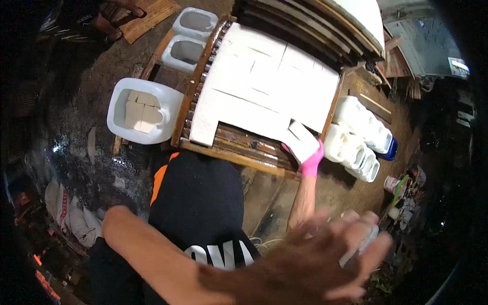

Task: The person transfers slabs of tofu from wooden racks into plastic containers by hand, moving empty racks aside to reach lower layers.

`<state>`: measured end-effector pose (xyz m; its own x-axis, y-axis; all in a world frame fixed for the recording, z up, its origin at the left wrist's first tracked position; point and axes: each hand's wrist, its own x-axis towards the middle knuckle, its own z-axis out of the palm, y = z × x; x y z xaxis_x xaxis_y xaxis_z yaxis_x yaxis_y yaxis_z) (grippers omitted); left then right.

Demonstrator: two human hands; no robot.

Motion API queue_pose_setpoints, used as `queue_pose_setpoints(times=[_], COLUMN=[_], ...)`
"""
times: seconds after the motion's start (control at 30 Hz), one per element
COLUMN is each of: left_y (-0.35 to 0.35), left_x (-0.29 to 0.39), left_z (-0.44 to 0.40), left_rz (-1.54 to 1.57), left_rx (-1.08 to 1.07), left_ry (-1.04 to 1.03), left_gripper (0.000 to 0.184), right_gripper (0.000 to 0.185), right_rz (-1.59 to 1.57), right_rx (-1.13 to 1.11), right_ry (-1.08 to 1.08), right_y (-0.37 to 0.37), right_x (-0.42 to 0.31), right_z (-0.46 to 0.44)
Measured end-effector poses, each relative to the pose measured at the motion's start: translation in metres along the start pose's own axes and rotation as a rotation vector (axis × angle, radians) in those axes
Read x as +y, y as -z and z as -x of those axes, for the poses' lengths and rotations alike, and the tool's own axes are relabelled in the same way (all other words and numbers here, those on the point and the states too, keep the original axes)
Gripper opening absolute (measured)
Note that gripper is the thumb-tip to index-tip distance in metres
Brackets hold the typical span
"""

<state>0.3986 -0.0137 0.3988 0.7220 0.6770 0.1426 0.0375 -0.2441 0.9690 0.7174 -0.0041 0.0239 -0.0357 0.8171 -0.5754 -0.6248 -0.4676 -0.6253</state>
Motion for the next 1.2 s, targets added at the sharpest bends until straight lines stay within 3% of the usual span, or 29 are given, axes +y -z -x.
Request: queue_pose_setpoints(times=[0.07, 0.1, 0.17, 0.23, 0.3, 0.33, 0.37, 0.4, 0.47, 0.5, 0.53, 0.6, 0.67, 0.73, 0.87, 0.97, 1.07, 1.17, 1.2], left_y=[0.014, 0.015, 0.001, -0.024, -0.03, -0.018, -0.02, -0.049, -0.022, 0.019, 0.06, 0.079, 0.076, 0.085, 0.072, 0.065, 0.043, 0.016, 0.012], left_x=[-0.046, -0.081, -0.151, -0.213, -0.231, -0.23, -0.235, -0.278, -0.313, -0.322, -0.33, -0.406, -0.468, -0.487, -0.509, -0.501, -0.516, -0.559, -0.568], left_z=[0.012, 0.021, 0.039, 0.046, 0.061, 0.074, 0.077, 0.101, 0.14, 0.164, 0.187, 0.214, 0.221, 0.218, 0.215, 0.205, 0.211, 0.217, 0.216], left_rz=[0.006, 0.112, 0.184, 0.208, 0.268, 0.414, 0.397, 0.562, 1.227, 1.453, 1.675, 1.446, 1.307, 1.264, 1.174, 1.208, 1.398, 1.541, 1.559], left_rx=[0.09, 0.259, 0.543, 0.618, 0.747, 0.791, 1.037, 1.161, 1.454, 1.544, 1.661, 1.89, 1.926, 1.547, 1.218, 1.259, 1.41, 1.56, 1.582], left_ry=[0.032, 0.026, 0.306, 0.623, 0.562, 0.596, 0.523, 0.449, 0.343, 0.365, 0.377, 0.615, 1.145, 1.818, 1.912, 1.834, 1.825, 1.8, 1.801], left_gripper=[0.06, 0.065, 0.066, 0.07, 0.072, 0.073, 0.075, 0.077, 0.075, 0.078, 0.08, 0.09, 0.087, 0.082, 0.079, 0.084, 0.087, 0.089, 0.088], right_gripper=[0.065, 0.066, 0.07, 0.073, 0.077, 0.074, 0.07, 0.068, 0.064, 0.06, 0.06, 0.059, 0.057, 0.053, 0.047, 0.044, 0.043, 0.045, 0.032], right_rz=[0.001, 0.015, 0.054, 0.085, 0.188, 0.286, 0.616, 0.734, 0.938, 0.861, 0.998, 1.241, 1.451, 1.712, 2.194, 2.286, 2.299, 2.485, 2.346], right_rx=[0.078, 0.093, 0.078, -0.031, -0.207, -0.116, -0.122, -0.288, -0.638, -0.628, -0.631, -0.54, -0.364, -0.214, 0.021, 0.084, -0.029, -0.176, -0.013], right_ry=[0.05, 0.07, 0.111, 0.141, 0.145, 0.155, 0.084, 0.061, 0.065, -0.051, -0.182, -0.4, -0.553, -0.577, -0.564, -0.539, -0.357, -0.156, -0.029], right_y=[-0.015, -0.03, -0.075, -0.135, -0.202, -0.262, -0.246, -0.301, -0.413, -0.435, -0.444, -0.438, -0.426, -0.41, -0.399, -0.382, -0.32, -0.352, -0.385], right_x=[-0.001, -0.004, -0.006, -0.002, 0.02, 0.043, 0.059, 0.089, 0.148, 0.182, 0.216, 0.282, 0.335, 0.36, 0.365, 0.37, 0.385, 0.367, 0.36], right_z=[0.019, 0.031, 0.061, 0.084, 0.097, 0.096, 0.089, 0.072, 0.039, 0.022, -0.006, -0.065, -0.12, -0.153, -0.159, -0.146, -0.151, -0.141, -0.131])
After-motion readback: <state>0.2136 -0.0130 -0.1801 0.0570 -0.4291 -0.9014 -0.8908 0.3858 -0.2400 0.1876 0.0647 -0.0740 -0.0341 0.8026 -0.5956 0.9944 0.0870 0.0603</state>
